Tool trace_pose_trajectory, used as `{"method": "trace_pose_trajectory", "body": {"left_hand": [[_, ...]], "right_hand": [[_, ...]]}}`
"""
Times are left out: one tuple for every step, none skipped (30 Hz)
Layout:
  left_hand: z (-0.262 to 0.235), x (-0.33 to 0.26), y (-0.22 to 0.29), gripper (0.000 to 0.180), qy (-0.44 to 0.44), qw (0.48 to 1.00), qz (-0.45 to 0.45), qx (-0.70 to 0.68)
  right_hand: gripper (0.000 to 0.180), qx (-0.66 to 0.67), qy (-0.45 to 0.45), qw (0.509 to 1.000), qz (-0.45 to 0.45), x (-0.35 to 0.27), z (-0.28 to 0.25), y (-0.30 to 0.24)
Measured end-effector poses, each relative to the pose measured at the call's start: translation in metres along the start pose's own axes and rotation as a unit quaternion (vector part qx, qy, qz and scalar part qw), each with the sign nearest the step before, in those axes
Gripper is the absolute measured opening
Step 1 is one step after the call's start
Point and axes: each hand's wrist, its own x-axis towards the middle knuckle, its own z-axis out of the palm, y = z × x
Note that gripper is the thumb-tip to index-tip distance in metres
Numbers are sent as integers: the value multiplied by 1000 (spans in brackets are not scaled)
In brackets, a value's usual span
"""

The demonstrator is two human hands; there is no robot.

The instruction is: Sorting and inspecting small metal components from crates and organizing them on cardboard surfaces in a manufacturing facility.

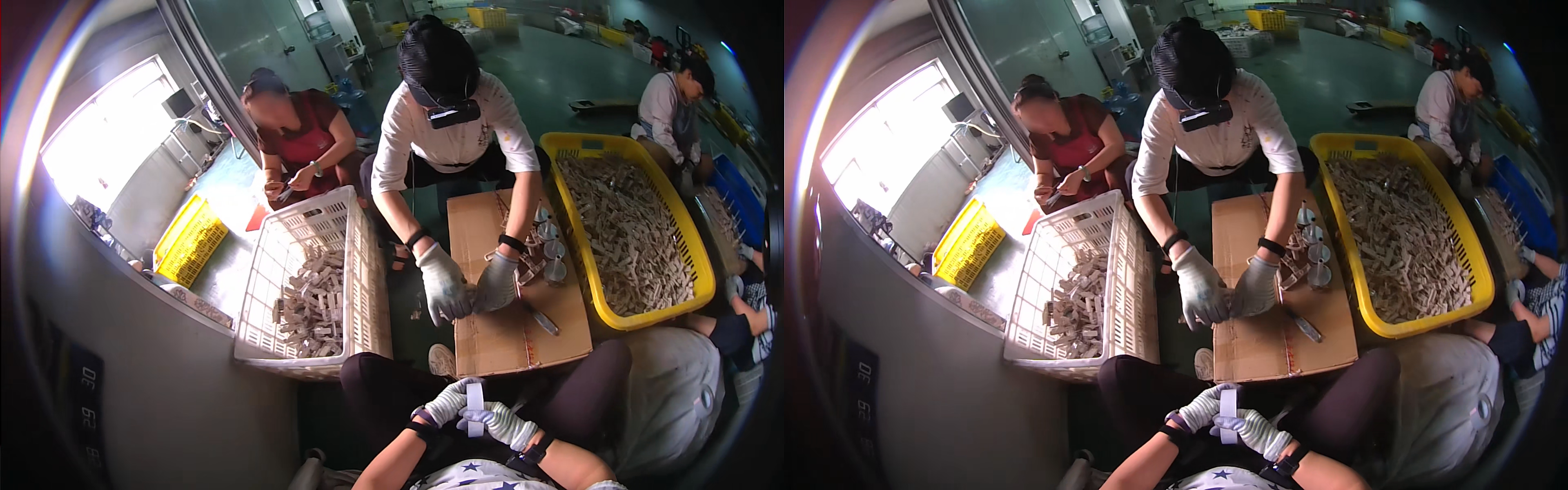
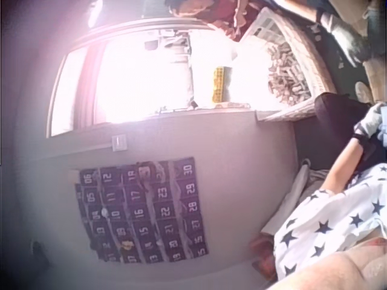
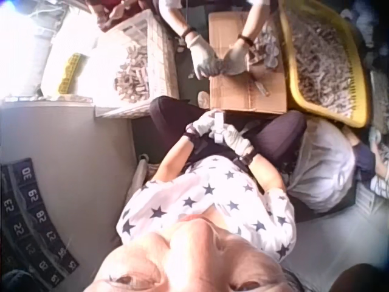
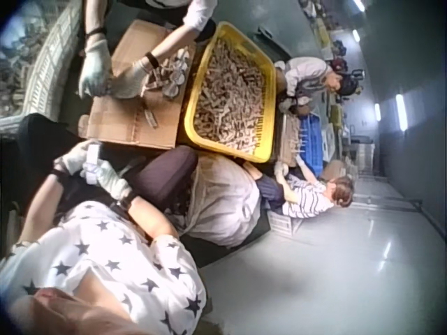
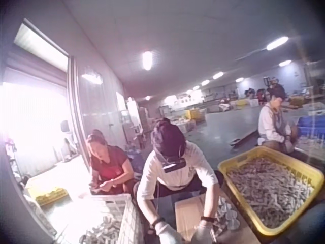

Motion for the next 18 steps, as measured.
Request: {"method": "trace_pose_trajectory", "body": {"left_hand": [[2,-2,1,41,-5,1000,-7,2],[5,-2,4,41,10,1000,-25,-9],[3,-1,3,41,11,1000,-24,-9],[2,0,3,39,18,999,-27,-23],[1,1,3,36,24,999,-30,-38],[1,0,2,36,24,999,-30,-38],[4,-2,4,34,23,1000,-19,-9],[6,-2,6,32,21,1000,-7,21],[6,-1,5,32,19,1000,-8,21],[6,-1,4,32,25,1000,-8,6],[5,-1,3,32,31,999,-9,-8],[3,-1,2,32,32,999,-9,-8],[2,0,1,32,32,999,-8,-5],[2,0,1,33,31,999,-7,-2],[1,0,0,33,31,999,-7,-2],[1,1,-1,33,31,999,-12,-4],[0,1,-2,33,31,999,-18,-6],[0,1,-3,33,30,999,-19,-6]], "right_hand": [[23,6,2,1000,6,-1,0,0],[23,5,0,1000,6,0,-1,1],[23,10,-5,1000,0,2,-2,3],[22,14,-12,1000,-6,3,-3,3],[22,14,-13,1000,-6,4,-3,4],[24,2,-12,1000,-7,5,-2,4],[25,-10,-9,1000,-9,6,-3,4],[25,-10,-8,1000,-10,6,-4,4],[25,-6,-5,1000,-3,5,-5,4],[25,-3,-4,1000,4,5,-4,4],[25,-3,-5,1000,4,5,-4,4],[24,5,-9,1000,6,7,-5,5],[23,14,-13,1000,8,8,-5,6],[23,14,-13,1000,8,8,-6,7],[24,5,-10,1000,5,9,-6,9],[25,-5,-7,1000,2,9,-7,10],[25,-4,-7,1000,2,9,-7,11],[26,5,-8,1000,9,9,-7,11]]}}
